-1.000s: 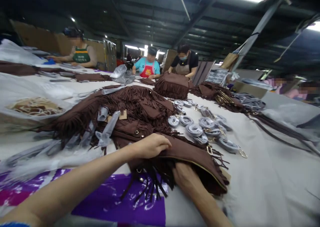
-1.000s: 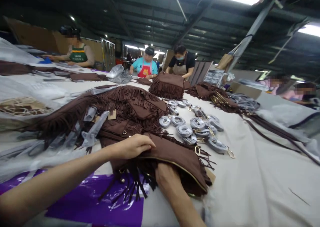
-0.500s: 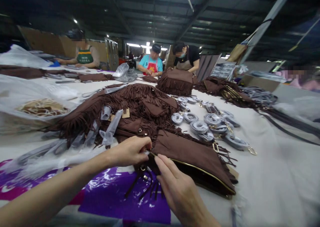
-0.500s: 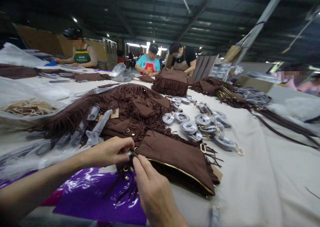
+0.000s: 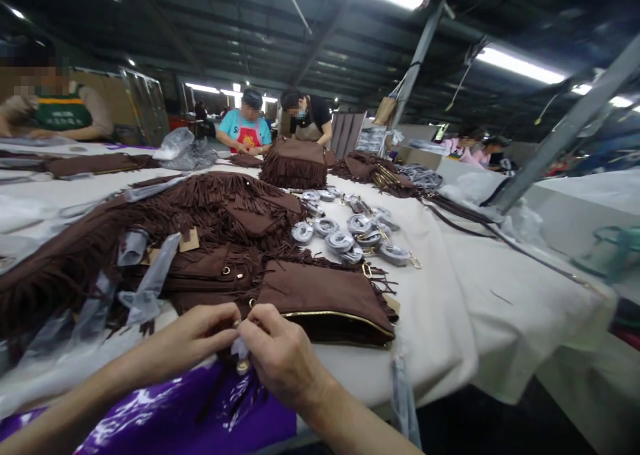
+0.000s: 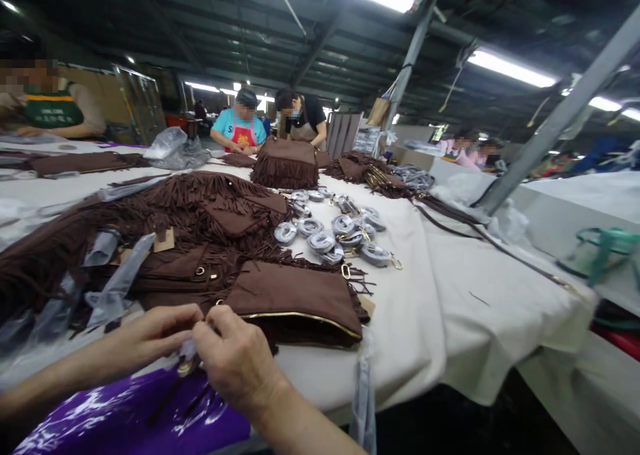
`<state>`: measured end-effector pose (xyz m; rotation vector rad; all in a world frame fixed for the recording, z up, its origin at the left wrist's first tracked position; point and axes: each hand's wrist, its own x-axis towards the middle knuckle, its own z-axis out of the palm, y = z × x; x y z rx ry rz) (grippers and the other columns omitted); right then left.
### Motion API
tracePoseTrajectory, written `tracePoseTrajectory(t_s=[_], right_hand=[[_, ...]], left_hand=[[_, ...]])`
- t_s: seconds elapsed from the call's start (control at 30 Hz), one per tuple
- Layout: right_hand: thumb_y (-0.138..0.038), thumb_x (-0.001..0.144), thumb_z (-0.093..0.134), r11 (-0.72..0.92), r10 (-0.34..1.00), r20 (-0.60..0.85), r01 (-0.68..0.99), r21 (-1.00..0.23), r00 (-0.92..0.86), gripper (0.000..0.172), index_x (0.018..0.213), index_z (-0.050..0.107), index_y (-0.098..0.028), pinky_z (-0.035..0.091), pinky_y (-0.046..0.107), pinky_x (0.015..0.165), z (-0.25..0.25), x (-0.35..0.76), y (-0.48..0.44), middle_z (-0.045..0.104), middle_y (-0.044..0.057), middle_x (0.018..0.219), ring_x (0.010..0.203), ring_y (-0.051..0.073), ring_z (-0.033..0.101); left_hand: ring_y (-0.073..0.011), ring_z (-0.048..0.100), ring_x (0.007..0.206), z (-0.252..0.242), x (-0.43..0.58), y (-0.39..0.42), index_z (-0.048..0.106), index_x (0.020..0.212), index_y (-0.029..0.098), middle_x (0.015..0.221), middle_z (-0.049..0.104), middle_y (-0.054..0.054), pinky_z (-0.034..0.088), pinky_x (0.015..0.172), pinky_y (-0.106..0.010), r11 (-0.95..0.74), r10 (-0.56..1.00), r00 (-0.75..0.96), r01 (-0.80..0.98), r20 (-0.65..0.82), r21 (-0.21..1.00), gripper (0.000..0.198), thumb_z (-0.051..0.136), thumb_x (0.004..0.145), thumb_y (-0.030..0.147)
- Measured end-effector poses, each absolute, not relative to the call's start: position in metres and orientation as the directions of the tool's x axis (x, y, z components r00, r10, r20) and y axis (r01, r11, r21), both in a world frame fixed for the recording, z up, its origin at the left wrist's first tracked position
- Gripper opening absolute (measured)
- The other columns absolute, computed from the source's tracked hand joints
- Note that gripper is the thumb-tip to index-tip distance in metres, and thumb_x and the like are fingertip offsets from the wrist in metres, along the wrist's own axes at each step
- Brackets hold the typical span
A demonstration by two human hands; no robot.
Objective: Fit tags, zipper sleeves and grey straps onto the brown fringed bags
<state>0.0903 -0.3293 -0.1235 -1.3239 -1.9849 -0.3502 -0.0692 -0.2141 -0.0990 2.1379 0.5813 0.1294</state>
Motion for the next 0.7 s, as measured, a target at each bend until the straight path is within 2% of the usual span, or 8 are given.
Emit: tracePoseTrajectory(t_s=[0.07,0.23,0.4,0.6,0.67,0.7], right_hand=[[-0.022,0.105,0.021,0.422,0.670,0.711,0.897,-0.131,-0.212,0.048,0.087,0.065,-0.016,0.047,0.025,0.058,-0.121,0.088,-0.330,0.058,0.007,0.084,0.069,0.017,0.056],[-0.027,0.106,0.022,0.356,0.616,0.777,0.925,-0.130,-0.128,0.050,0.079,0.063,-0.019,0.039,0.027,0.055,-0.123,0.086,-0.331,0.055,0.004,0.075,0.066,0.018,0.052],[-0.025,0.105,0.027,0.186,0.610,0.791,0.977,-0.100,-0.036,0.045,0.073,0.058,-0.020,0.031,0.033,0.059,-0.122,0.107,-0.340,0.056,0.003,0.067,0.062,0.020,0.049],[-0.027,0.103,0.034,-0.051,0.621,0.782,0.998,-0.027,0.053,0.035,0.080,0.060,-0.021,0.033,0.035,0.063,-0.125,0.167,-0.370,0.061,0.004,0.069,0.061,0.021,0.052],[-0.034,0.103,0.034,-0.185,0.628,0.769,0.983,0.001,0.118,0.036,0.084,0.062,-0.021,0.037,0.036,0.063,-0.131,0.203,-0.390,0.066,0.007,0.075,0.062,0.023,0.055],[-0.037,0.102,0.033,-0.308,0.617,0.762,0.951,0.008,0.194,0.038,0.085,0.063,-0.021,0.037,0.037,0.059,-0.135,0.223,-0.402,0.068,0.009,0.076,0.058,0.024,0.054]], left_hand=[[-0.0154,0.047,0.072,-0.105,-0.066,-0.218,0.051,0.073,0.016,0.073,0.052,0.000,0.038,0.065,-0.023,-0.524,0.464,0.882,0.349,-0.084,0.777,0.041,0.043,0.090,0.052],[-0.0140,0.044,0.068,-0.111,-0.052,-0.234,0.048,0.071,0.017,0.070,0.048,0.001,0.036,0.060,-0.021,-0.472,0.541,0.841,0.302,0.002,0.828,0.040,0.041,0.089,0.052],[-0.0109,0.037,0.059,-0.113,-0.041,-0.246,0.036,0.061,0.018,0.060,0.039,0.003,0.029,0.056,-0.022,-0.608,0.560,0.816,0.290,0.140,0.739,0.036,0.039,0.090,0.038],[-0.0090,0.034,0.057,-0.103,-0.042,-0.254,0.032,0.059,0.018,0.058,0.033,0.004,0.025,0.053,-0.021,-0.521,0.539,0.837,0.244,0.095,0.818,0.035,0.040,0.088,0.036],[-0.0091,0.033,0.057,-0.104,-0.046,-0.250,0.033,0.059,0.018,0.059,0.033,0.004,0.025,0.053,-0.021,-0.461,0.561,0.826,0.248,0.063,0.852,0.035,0.041,0.087,0.038],[-0.0093,0.033,0.057,-0.106,-0.048,-0.247,0.035,0.060,0.018,0.059,0.033,0.005,0.026,0.053,-0.021,-0.426,0.580,0.814,0.252,0.048,0.869,0.035,0.042,0.086,0.040]])
